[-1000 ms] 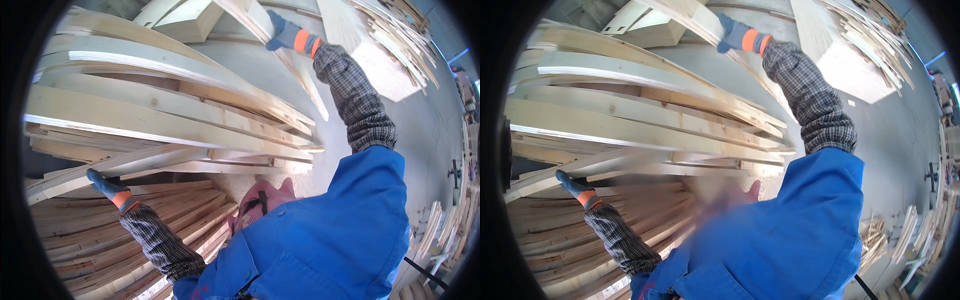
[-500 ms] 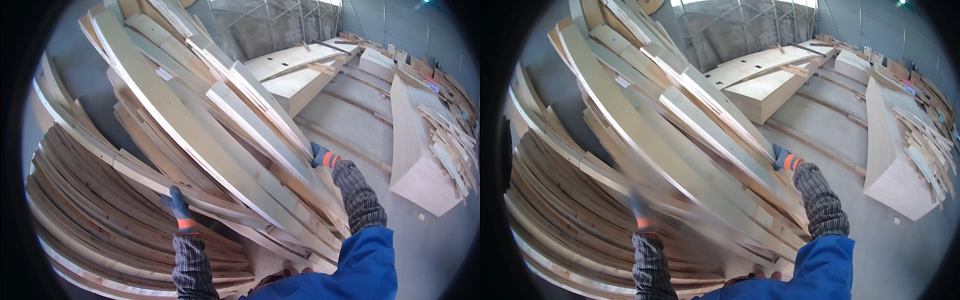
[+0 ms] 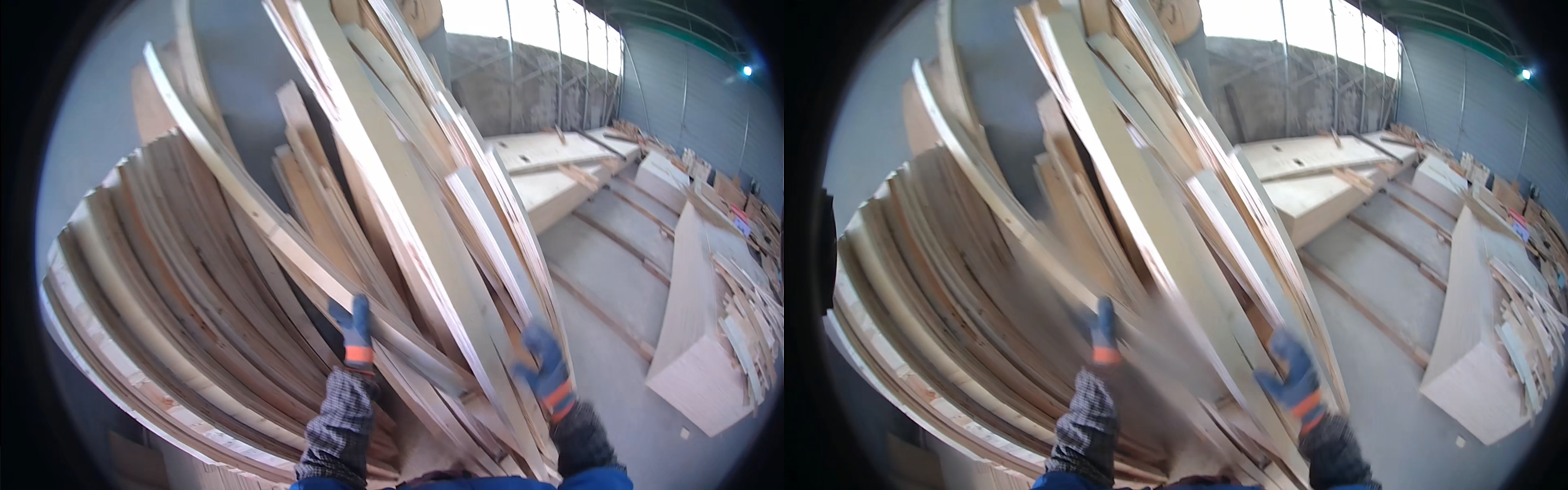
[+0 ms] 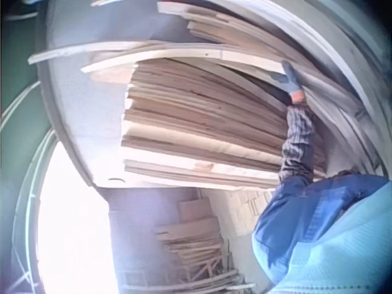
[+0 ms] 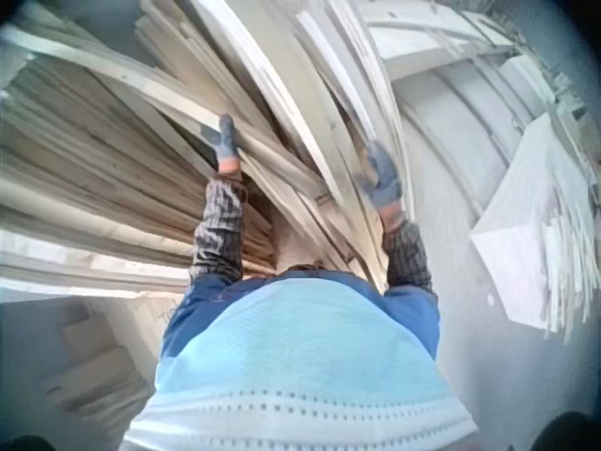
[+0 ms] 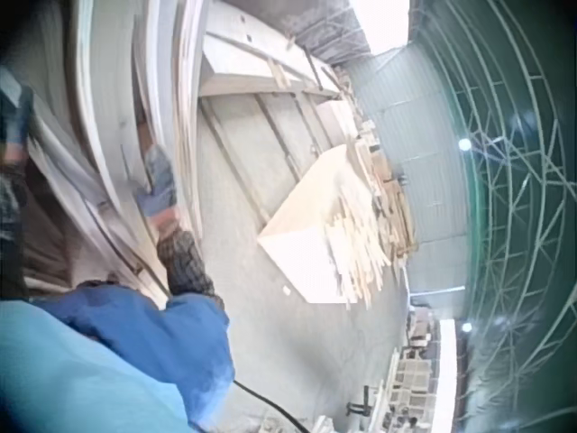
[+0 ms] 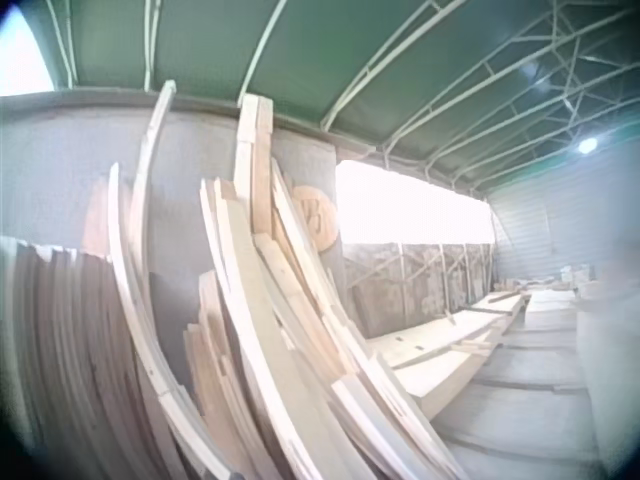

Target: The person opens a cardboard box and removes a wrapped item, then walks through a workshop and repeatedly picks up wooden planks from a stack, carrying them to a table saw area and placing them down. The person continues to move planks between the stack and the table area.

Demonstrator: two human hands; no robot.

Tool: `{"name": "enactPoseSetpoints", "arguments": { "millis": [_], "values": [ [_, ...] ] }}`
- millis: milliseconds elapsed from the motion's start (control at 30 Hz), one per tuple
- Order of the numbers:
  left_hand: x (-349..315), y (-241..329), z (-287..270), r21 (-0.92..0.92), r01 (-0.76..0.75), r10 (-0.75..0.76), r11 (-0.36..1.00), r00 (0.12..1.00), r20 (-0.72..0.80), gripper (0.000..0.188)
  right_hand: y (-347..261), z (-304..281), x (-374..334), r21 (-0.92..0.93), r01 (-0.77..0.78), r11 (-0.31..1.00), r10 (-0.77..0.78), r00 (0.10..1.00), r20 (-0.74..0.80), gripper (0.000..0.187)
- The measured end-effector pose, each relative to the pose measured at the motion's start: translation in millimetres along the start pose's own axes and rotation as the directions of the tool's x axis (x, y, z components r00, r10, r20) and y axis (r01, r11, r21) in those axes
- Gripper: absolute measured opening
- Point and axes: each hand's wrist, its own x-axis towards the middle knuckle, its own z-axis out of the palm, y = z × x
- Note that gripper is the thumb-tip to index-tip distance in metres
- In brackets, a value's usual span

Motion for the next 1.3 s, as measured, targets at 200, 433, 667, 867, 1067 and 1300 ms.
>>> {"name": "enactPoseSetpoints", "arguments": {
  "millis": [200, 433, 667, 867, 1067, 1300],
  "values": [
    [21, -50, 8, 0.070, -0.004, 0.006, 0.998, 1.000, -0.016, 0.094, -25, 58, -33, -0.537, -0.173, 0.826, 0.227, 0.973, 0.034, 0.091],
    [5, 12, 25, 0.019, 0.052, -0.052, 0.998, 0.999, 0.007, 0.092, 7, 70, -46, -0.629, -0.240, 0.739, 0.244, 0.966, -0.082, 0.087],
    [4, 19, 24, 0.058, -0.030, 0.028, 0.998, 0.999, 0.028, 0.092, -12, 60, -37, -0.678, -0.244, 0.694, 0.256, 0.963, -0.085, 0.096],
    [10, -2, 28, 0.112, -0.001, 0.006, 0.994, 0.999, -0.048, 0.091, -14, 75, -46, -0.698, -0.294, 0.653, 0.289, 0.949, -0.129, 0.084],
    [13, 1, 18, -0.038, -0.056, 0.058, 0.998, 0.998, 0.039, 0.081, 9, 74, -59, -0.566, -0.302, 0.767, 0.239, 0.953, -0.184, 0.058],
    [15, 18, 33, -0.129, -0.071, 0.083, 0.989, 0.993, 0.088, 0.079, -19, 5, -81, -0.316, -0.392, 0.864, 0.397, 0.916, -0.052, 0.082]
  ]
}}
